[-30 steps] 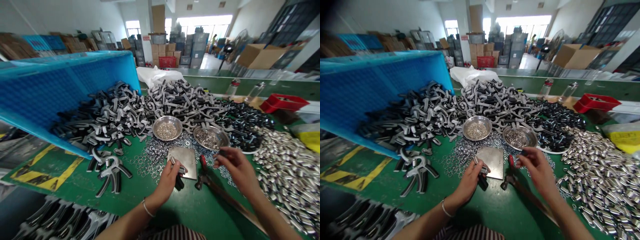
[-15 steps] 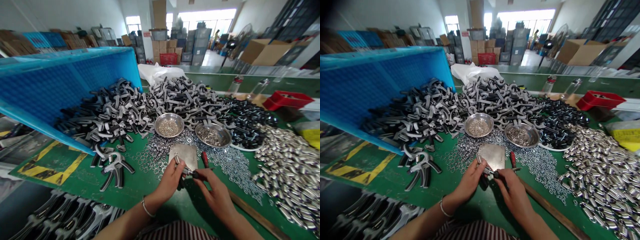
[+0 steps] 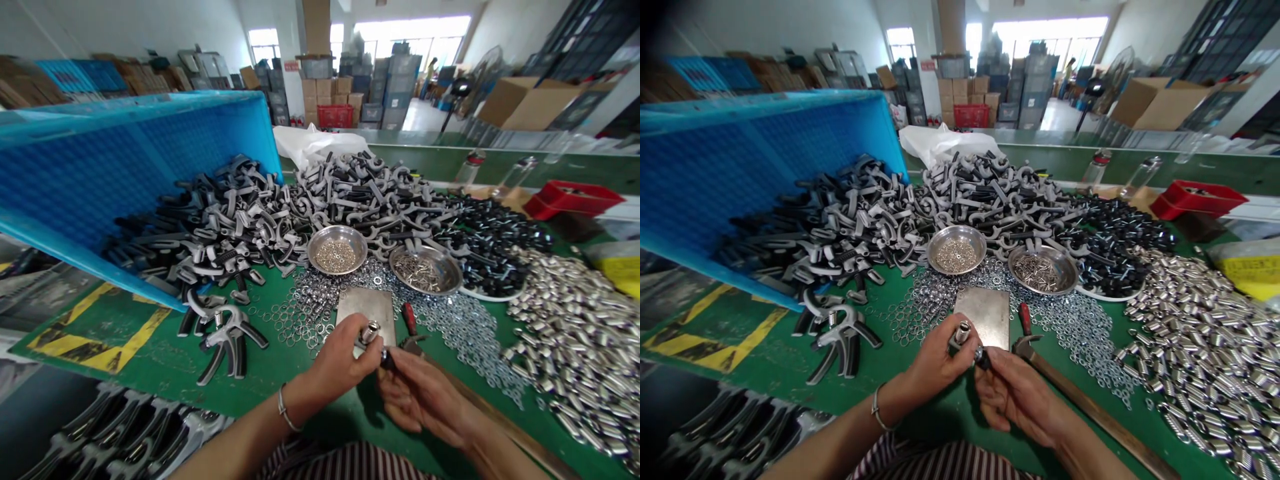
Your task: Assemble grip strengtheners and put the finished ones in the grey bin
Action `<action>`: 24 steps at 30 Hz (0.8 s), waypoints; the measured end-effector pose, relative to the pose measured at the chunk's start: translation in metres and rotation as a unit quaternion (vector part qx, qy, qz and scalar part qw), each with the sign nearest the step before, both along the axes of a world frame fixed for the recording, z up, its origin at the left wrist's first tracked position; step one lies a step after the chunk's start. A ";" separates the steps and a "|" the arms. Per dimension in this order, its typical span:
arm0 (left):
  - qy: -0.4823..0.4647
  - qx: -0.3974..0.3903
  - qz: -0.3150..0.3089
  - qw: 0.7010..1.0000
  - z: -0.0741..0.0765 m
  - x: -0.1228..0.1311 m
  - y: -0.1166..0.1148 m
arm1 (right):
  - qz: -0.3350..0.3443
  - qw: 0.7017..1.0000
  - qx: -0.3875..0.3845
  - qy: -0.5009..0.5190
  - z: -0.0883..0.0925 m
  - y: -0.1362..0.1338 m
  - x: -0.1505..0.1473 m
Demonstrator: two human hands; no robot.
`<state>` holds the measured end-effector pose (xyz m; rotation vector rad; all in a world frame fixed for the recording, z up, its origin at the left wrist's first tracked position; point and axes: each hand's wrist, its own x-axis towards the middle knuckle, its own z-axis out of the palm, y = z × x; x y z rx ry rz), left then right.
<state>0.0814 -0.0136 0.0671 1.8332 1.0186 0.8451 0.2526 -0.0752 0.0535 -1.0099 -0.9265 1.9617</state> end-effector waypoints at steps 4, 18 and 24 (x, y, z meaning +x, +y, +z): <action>-0.036 -0.042 0.031 0.998 0.003 -0.001 0.004 | -0.030 0.968 0.145 -0.203 0.007 0.004 -0.001; -0.036 -0.057 0.028 0.997 0.011 -0.003 0.000 | -0.059 0.830 0.379 -0.405 0.006 0.008 0.007; 0.010 -0.011 -0.005 1.000 0.001 -0.008 0.005 | 0.019 0.998 -0.031 0.058 0.010 0.012 -0.011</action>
